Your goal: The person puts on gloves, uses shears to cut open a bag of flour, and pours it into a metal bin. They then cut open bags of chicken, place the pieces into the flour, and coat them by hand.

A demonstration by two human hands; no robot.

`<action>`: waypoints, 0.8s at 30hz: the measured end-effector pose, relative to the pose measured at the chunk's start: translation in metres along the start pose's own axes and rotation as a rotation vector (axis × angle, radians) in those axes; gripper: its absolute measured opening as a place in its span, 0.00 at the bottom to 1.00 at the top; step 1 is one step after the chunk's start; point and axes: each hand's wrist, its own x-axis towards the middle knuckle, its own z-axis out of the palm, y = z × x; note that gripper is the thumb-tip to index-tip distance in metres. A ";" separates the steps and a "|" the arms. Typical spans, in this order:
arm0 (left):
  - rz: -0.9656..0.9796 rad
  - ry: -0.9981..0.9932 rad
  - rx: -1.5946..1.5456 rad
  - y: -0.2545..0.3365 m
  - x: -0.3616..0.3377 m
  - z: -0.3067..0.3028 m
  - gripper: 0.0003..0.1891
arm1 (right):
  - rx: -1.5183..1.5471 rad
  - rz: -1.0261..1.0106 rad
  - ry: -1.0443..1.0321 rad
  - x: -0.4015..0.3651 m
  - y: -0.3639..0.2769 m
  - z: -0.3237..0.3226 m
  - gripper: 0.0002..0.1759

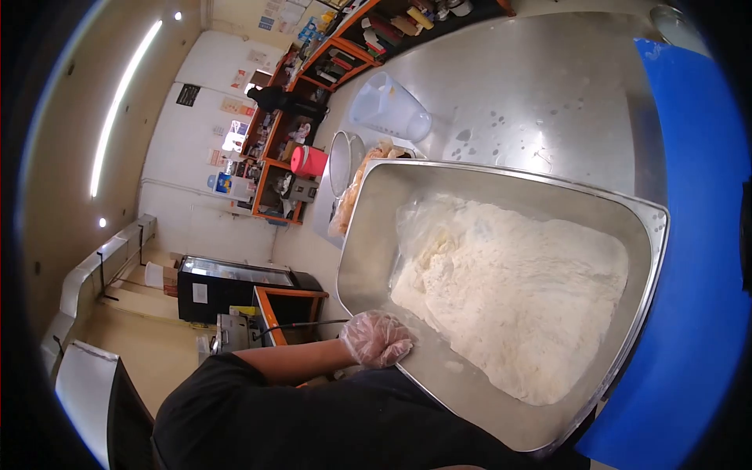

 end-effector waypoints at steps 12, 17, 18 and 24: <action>-0.025 -0.064 0.033 0.015 0.009 -0.015 0.17 | 0.073 0.029 0.016 -0.015 0.001 -0.011 0.10; -0.038 -0.085 0.040 0.011 0.005 -0.016 0.18 | 0.108 0.027 0.032 -0.021 0.002 -0.011 0.10; -0.035 -0.091 0.045 0.011 0.005 -0.015 0.18 | 0.112 0.032 0.036 -0.020 0.005 -0.013 0.10; -0.015 -0.054 -0.003 0.011 0.006 -0.010 0.14 | 0.131 0.046 0.052 -0.018 0.010 -0.012 0.10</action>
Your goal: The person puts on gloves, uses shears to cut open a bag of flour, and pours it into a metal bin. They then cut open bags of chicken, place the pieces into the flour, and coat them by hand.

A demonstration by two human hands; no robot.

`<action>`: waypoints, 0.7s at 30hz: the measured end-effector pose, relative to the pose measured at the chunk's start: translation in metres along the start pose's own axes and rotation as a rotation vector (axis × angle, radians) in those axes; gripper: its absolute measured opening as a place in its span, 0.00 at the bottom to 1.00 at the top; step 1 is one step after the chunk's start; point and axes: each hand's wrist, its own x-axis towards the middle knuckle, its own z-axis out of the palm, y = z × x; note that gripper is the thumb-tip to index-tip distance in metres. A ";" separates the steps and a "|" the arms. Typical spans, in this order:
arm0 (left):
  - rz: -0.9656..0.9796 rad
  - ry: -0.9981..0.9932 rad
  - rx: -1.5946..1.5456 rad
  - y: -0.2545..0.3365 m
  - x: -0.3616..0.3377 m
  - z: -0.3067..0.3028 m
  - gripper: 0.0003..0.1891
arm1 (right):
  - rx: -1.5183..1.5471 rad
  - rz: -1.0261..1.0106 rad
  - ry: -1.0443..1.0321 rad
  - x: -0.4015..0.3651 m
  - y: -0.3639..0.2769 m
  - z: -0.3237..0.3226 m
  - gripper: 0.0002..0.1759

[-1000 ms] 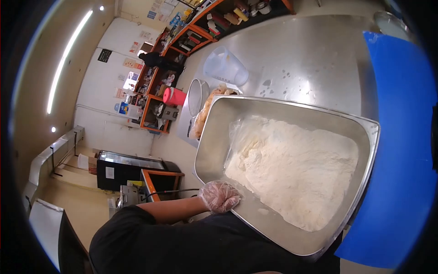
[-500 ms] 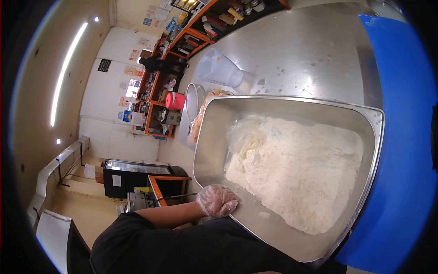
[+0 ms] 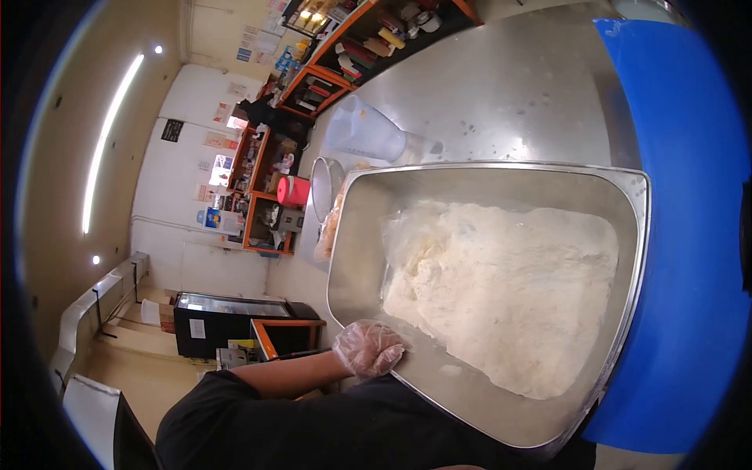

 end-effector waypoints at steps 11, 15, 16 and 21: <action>-0.053 -0.004 0.009 0.001 -0.001 -0.001 0.13 | 0.064 0.006 0.015 -0.003 -0.005 -0.012 0.10; -0.065 -0.052 -0.001 0.001 -0.001 -0.007 0.14 | 0.148 -0.004 -0.006 -0.018 -0.013 -0.027 0.11; -0.062 -0.060 -0.001 0.000 -0.004 -0.003 0.15 | 0.187 -0.003 -0.023 -0.023 -0.016 -0.030 0.11; -0.101 -0.051 0.006 -0.002 -0.005 -0.009 0.17 | 0.549 0.022 -0.162 -0.071 -0.039 -0.051 0.11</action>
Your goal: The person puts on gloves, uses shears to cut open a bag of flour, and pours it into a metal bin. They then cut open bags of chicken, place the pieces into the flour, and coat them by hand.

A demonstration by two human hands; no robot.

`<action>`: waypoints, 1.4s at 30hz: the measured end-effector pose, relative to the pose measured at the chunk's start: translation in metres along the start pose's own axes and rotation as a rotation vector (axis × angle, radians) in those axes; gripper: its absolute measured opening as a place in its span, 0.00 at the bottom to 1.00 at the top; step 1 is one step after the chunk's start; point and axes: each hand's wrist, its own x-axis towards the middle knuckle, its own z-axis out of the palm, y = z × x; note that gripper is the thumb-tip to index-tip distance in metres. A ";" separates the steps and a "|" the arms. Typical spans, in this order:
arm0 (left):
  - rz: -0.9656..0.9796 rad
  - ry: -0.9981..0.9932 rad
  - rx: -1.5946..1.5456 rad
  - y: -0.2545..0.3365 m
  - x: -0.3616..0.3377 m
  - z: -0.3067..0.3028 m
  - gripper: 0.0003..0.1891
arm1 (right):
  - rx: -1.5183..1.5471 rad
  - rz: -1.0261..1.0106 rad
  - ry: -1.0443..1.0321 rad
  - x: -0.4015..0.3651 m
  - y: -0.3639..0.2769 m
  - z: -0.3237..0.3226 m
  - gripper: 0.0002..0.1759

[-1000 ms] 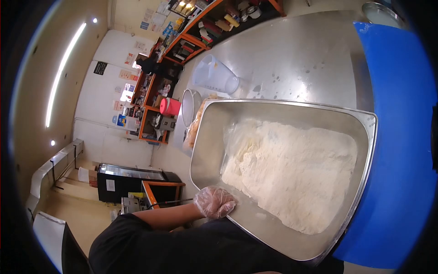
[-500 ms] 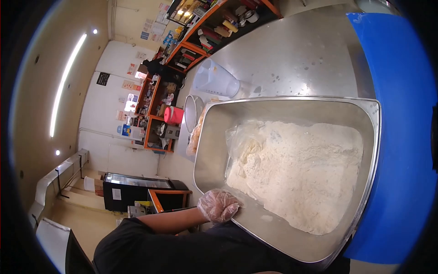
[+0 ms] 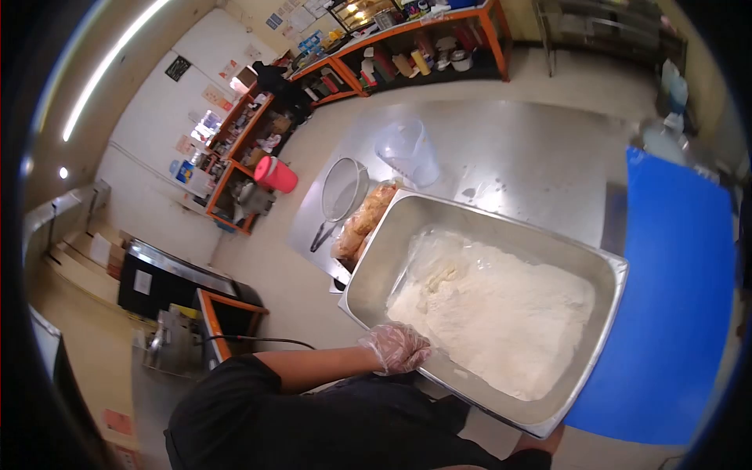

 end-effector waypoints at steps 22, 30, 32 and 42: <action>0.604 0.120 -0.304 -0.056 0.032 0.052 0.19 | 0.971 -0.170 -0.028 -0.372 0.093 0.074 0.07; 1.246 0.294 -0.388 -0.024 -0.005 0.032 0.16 | 1.245 -0.369 0.262 -0.574 0.153 0.142 0.11; 1.362 0.047 -0.300 0.005 -0.043 0.026 0.17 | 1.291 -0.365 0.241 -0.631 0.155 0.162 0.10; 1.633 -0.414 0.507 0.052 -0.260 0.135 0.26 | 0.853 -1.080 0.678 -0.697 0.235 0.203 0.05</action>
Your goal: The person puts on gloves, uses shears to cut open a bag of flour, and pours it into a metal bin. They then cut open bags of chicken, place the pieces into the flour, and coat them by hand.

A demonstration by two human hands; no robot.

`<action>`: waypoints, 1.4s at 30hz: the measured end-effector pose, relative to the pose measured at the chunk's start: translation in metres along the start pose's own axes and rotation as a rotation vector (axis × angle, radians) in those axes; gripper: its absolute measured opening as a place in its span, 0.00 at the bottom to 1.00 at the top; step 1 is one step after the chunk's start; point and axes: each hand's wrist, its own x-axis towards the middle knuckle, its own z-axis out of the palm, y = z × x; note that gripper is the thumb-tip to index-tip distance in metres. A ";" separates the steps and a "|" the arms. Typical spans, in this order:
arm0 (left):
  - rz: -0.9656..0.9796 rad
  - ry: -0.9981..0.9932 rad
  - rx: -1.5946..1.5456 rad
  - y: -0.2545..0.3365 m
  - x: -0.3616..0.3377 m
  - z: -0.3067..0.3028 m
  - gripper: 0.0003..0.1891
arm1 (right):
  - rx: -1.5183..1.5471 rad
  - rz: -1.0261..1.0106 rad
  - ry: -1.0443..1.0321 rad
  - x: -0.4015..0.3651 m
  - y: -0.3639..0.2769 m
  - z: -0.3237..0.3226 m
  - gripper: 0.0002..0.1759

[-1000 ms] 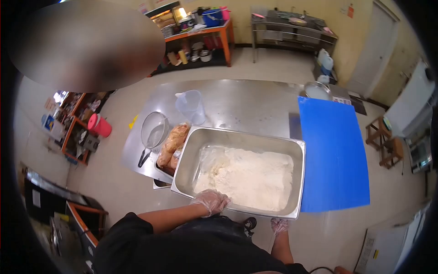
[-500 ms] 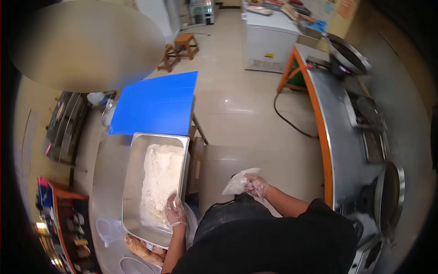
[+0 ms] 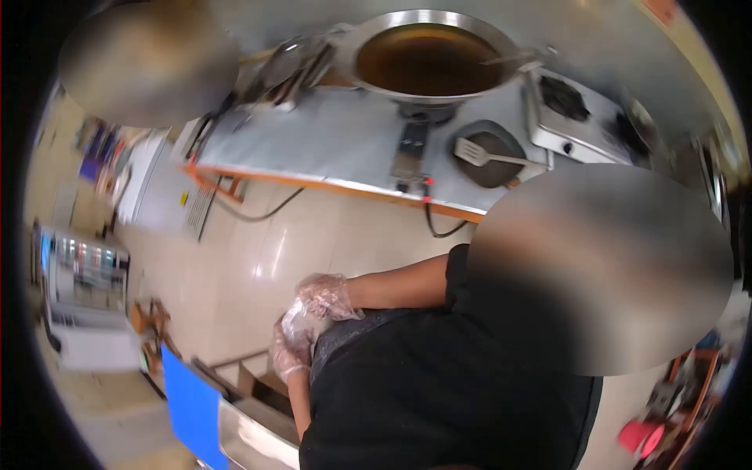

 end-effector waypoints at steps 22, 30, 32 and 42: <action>1.227 -0.476 0.203 0.201 -0.039 0.104 0.08 | -0.911 -0.371 1.101 -0.478 -0.025 -0.065 0.10; 1.235 -0.262 -0.077 0.294 -0.121 0.157 0.12 | -1.168 0.815 1.836 -0.869 -0.068 -0.215 0.23; 1.118 -0.348 0.033 0.343 -0.153 0.140 0.14 | -1.114 0.844 1.936 -0.943 -0.045 -0.251 0.24; 1.126 -0.461 0.139 0.527 -0.244 0.215 0.13 | -1.038 0.776 1.926 -1.042 -0.034 -0.291 0.20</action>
